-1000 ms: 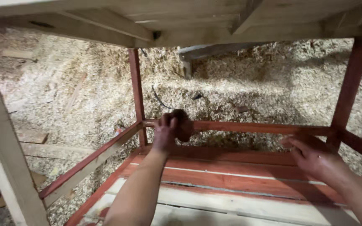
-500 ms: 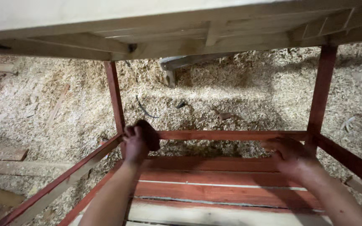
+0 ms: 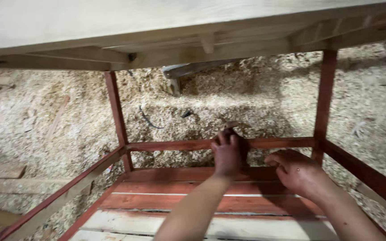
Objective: The person applies reddish-brown stain to a wooden shelving unit using a cloth. They dip the cloth into a container of stain, then wipe the stain onto the shelves and frame, covering multiple sections of the unit.
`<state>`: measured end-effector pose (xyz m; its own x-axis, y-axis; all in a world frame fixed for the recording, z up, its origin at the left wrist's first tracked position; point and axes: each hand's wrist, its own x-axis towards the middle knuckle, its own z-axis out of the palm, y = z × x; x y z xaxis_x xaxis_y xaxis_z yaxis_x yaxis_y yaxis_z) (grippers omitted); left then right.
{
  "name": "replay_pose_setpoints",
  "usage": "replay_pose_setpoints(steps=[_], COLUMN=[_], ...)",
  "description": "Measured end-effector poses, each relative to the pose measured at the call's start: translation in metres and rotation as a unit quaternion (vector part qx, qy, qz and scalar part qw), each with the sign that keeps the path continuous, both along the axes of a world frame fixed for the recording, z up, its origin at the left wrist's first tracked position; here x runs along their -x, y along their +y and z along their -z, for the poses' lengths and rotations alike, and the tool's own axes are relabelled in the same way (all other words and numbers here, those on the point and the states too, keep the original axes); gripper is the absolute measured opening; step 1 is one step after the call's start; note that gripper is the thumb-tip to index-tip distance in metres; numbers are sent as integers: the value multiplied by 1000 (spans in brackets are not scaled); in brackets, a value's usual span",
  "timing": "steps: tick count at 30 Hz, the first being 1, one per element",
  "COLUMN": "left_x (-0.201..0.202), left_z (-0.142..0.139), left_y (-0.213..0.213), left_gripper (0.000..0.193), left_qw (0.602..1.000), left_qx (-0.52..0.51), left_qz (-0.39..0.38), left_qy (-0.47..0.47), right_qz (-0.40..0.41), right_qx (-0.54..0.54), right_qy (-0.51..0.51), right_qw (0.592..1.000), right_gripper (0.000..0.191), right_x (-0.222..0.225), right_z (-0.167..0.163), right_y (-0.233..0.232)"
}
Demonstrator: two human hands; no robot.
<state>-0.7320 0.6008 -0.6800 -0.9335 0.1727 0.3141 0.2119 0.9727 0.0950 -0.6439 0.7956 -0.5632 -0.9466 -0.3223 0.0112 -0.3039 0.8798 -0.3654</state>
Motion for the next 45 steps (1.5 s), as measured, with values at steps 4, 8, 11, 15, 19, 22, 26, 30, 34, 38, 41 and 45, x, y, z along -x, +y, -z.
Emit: replay_pose_setpoints(steps=[4,8,11,15,19,22,26,30,34,38,41,45], left_x=[-1,-14,-25,-30,-35,-37,-52,-91,-130,-158,-170,-164], left_z=[-12,-48,-67,-70,-64,-68,-69,-71,-75,-87,-104,-133], left_y=[66,131,164,195,226,231,225,215,213,214,202,144], left_gripper=[66,57,46,43,31,34,37,41,46,50,54,54], left_qw=[993,800,704,967,911,927,916,879,833,784,735,707], left_qx=[-103,-583,-697,-246,-394,-354,-362,-381,-399,-427,-462,-474], left_qz=[58,13,-11,67,112,118,174,287,379,441,476,508], left_qy=[4,-140,-134,16,50,32,19,-14,-57,-96,-138,-130], right_qz=[-26,-51,-65,-96,42,51,37,-2,-24,-9,-37,-69], right_qx=[-154,-185,-160,-168,-115,-85,-16,-51,-48,-52,-57,-42], right_qy=[-154,-123,-52,318,292,315,302,350,345,364,359,369], right_qw=[976,974,984,928,949,944,952,935,937,930,931,926], right_gripper=[43,40,42,37,31,34,45,48,45,39,40,37], right_x=[-34,-97,-160,-201,-238,-254,-250,-240,-236,-239,-239,-239], right_z=[-33,-36,12,86,116,101,58,24,9,3,-8,-23], right_y=[-5,55,105,162,167,156,138,122,116,107,99,90])
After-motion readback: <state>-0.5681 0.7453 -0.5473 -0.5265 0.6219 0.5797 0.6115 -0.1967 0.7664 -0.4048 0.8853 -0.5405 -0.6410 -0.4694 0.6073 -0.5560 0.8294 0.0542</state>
